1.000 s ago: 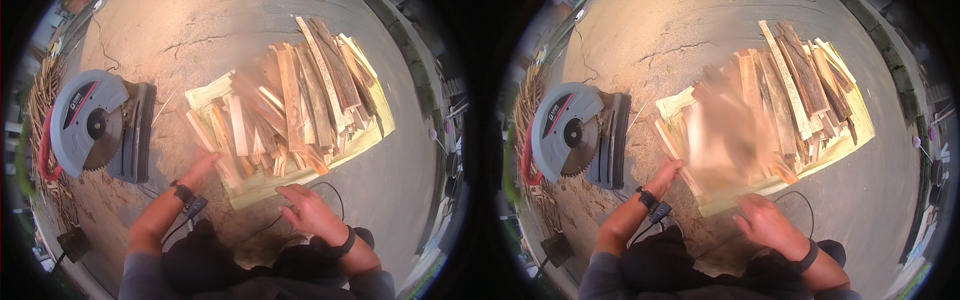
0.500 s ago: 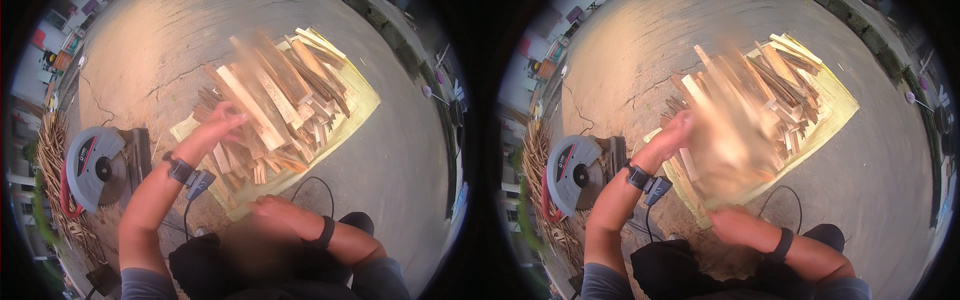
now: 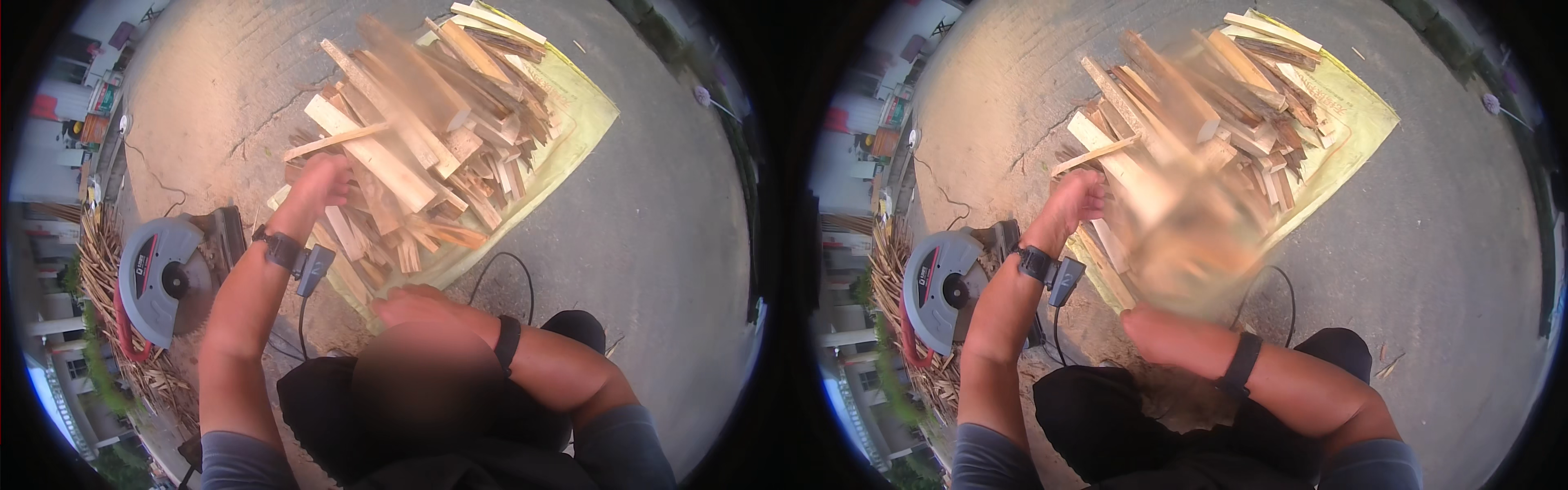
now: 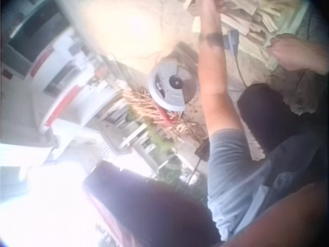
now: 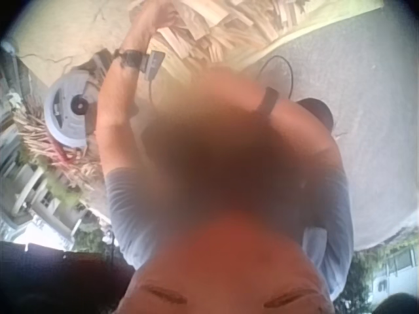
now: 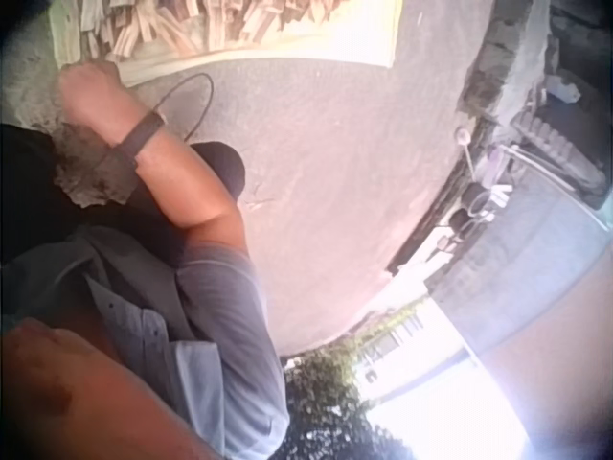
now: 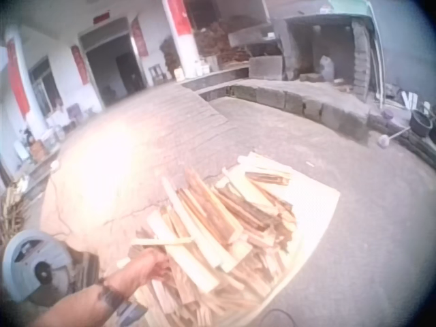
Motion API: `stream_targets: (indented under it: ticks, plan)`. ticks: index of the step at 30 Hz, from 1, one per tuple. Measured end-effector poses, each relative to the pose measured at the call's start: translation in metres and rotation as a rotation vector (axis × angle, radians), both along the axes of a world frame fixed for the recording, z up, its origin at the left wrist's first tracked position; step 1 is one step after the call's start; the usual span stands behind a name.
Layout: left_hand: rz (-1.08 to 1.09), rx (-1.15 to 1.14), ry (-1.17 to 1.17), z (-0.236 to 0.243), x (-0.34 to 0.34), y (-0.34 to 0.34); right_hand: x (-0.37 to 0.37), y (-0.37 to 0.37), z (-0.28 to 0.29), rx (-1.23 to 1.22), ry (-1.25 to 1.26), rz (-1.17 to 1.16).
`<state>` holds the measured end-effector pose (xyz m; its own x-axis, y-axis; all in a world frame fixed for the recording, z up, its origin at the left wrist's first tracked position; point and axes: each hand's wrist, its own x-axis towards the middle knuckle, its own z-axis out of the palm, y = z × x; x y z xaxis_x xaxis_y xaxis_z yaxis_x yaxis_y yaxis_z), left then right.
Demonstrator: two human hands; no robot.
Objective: The person picks up and organizes strips of wood, positions them on a miter saw, and cuts them into shorter pieces before stacking them on a yellow sheet.
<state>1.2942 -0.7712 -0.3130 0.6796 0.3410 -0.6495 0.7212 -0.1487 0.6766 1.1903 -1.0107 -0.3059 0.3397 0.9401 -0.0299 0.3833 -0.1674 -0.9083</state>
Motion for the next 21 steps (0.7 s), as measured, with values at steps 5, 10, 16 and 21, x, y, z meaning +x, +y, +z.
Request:
stream_targets:
  ticks: [5,10,16,21]
  plan:
    - [-0.162,0.555,-0.388,-0.003,0.003,0.005,-0.003,0.017,-0.013,0.025,-0.172,-0.061]
    - [-0.403,0.769,-0.348,0.008,0.015,0.006,-0.013,0.029,-0.02,-0.048,-0.17,-0.096]
    - [-0.546,0.882,-0.426,0.004,0.004,0.006,0.004,0.019,0.001,-0.161,-0.207,0.036]
    - [-0.766,1.178,-0.356,0.016,0.006,-0.011,0.004,0.014,0.002,-0.123,-0.245,0.006]
